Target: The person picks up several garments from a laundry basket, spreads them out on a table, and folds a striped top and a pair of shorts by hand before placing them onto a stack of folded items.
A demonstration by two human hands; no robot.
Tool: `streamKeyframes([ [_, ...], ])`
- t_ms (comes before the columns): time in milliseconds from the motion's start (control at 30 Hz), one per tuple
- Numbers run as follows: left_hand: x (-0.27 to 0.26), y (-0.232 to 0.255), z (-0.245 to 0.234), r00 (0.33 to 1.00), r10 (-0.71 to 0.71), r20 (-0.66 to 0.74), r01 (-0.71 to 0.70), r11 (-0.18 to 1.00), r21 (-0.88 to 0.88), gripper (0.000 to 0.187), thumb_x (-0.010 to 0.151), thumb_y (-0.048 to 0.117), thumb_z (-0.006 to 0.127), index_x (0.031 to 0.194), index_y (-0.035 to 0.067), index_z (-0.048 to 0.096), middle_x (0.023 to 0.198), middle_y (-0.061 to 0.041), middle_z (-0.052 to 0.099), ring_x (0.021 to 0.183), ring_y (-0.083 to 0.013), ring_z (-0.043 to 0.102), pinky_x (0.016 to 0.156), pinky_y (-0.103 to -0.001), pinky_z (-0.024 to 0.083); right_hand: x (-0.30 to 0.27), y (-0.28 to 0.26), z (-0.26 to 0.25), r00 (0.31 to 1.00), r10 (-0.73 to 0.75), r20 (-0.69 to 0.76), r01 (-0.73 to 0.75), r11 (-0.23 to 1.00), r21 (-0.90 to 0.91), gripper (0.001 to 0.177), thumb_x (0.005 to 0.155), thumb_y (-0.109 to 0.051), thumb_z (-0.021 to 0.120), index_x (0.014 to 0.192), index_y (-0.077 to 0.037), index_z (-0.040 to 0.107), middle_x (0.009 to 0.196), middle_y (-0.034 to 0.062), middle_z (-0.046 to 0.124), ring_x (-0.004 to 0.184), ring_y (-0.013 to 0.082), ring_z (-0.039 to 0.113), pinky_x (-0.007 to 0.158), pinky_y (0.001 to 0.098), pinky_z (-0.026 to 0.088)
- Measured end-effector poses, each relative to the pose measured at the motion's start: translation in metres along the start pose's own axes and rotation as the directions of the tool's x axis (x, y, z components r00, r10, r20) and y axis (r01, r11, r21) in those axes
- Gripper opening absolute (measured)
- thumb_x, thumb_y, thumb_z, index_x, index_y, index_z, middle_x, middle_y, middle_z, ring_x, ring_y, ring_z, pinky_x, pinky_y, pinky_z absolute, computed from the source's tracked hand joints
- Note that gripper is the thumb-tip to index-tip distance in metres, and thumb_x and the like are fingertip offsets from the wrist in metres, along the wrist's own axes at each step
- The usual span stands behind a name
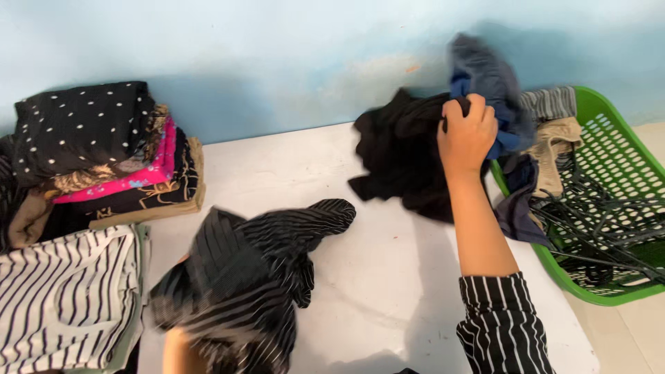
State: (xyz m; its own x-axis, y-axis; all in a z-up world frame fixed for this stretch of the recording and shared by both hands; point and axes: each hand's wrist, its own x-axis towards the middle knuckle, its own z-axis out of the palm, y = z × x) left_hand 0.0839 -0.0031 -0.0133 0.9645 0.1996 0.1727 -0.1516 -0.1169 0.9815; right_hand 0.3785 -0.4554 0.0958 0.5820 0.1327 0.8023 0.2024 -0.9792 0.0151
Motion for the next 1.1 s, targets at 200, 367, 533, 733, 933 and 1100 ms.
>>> streamKeyframes([
  [200,0.046,0.04,0.071,0.993,0.102,0.066,-0.113,0.973,0.202,0.086,0.056,0.003,0.087,0.135,-0.002,0.054,0.135,-0.018,0.06,0.128,-0.0257,0.056,0.111,-0.038,0.042,-0.066,0.054,0.045,0.925,-0.049,0.377,0.022,0.997,0.076,0.047,0.084,-0.018,0.078,0.13,-0.019,0.07,0.133,0.0181,0.06,0.124,0.0402,0.055,0.097,0.0555,0.043],
  [367,0.06,0.1,0.101,0.953,0.07,0.296,-0.137,0.967,0.213,0.065,0.061,-0.006,0.065,0.126,0.001,0.062,0.125,-0.016,0.066,0.126,-0.0289,0.062,0.114,-0.04,0.041,-0.016,-0.015,-0.039,0.883,-0.096,0.459,-0.097,0.92,0.38,0.054,0.089,-0.037,0.084,0.134,-0.016,0.063,0.145,0.019,0.057,0.13,0.039,0.054,0.104,0.0493,0.045],
  [533,0.063,0.134,0.111,0.928,0.08,0.365,-0.16,0.968,0.196,0.06,0.065,-0.005,0.058,0.124,0.005,0.066,0.119,-0.015,0.07,0.118,-0.0291,0.065,0.109,-0.039,0.046,-0.022,-0.133,-0.133,0.717,-0.675,0.177,0.103,0.353,0.93,0.075,0.075,-0.041,0.082,0.135,0.001,0.065,0.128,0.0184,0.065,0.116,0.0385,0.062,0.093,0.0462,0.05],
  [733,0.051,0.122,0.081,0.994,0.112,0.011,-0.106,0.893,0.437,0.044,0.089,-0.012,0.042,0.119,0.004,0.07,0.102,-0.017,0.072,0.096,-0.0269,0.071,0.092,-0.031,0.054,-0.002,-0.11,-0.122,0.786,-0.396,0.474,-0.12,0.655,0.746,0.016,0.095,-0.015,0.067,0.106,-0.008,0.075,0.095,0.012,0.073,0.082,0.029,0.072,0.071,0.0387,0.055],
  [933,0.05,0.074,0.039,0.957,0.136,-0.257,-0.027,0.922,0.385,0.015,0.107,0.001,0.049,0.114,-0.003,0.063,0.093,-0.012,0.063,0.086,-0.0141,0.054,0.081,-0.029,0.047,0.009,-0.054,-0.121,0.984,-0.02,0.175,-0.124,0.623,0.772,0.016,0.112,-0.011,0.055,0.11,0.001,0.066,0.11,0.0138,0.069,0.102,0.0244,0.066,0.09,0.0341,0.051],
  [1100,0.056,0.096,-0.011,0.98,0.032,-0.199,-0.049,0.995,-0.083,0.016,0.113,0.009,0.051,0.12,0.002,0.064,0.102,0.0,0.065,0.093,-0.0051,0.055,0.086,-0.023,0.045,0.006,-0.004,-0.105,0.929,0.198,0.313,-0.366,0.357,0.86,0.023,0.118,-0.018,0.05,0.118,0.001,0.063,0.104,0.0023,0.062,0.094,0.0082,0.052,0.087,0.0263,0.045],
])
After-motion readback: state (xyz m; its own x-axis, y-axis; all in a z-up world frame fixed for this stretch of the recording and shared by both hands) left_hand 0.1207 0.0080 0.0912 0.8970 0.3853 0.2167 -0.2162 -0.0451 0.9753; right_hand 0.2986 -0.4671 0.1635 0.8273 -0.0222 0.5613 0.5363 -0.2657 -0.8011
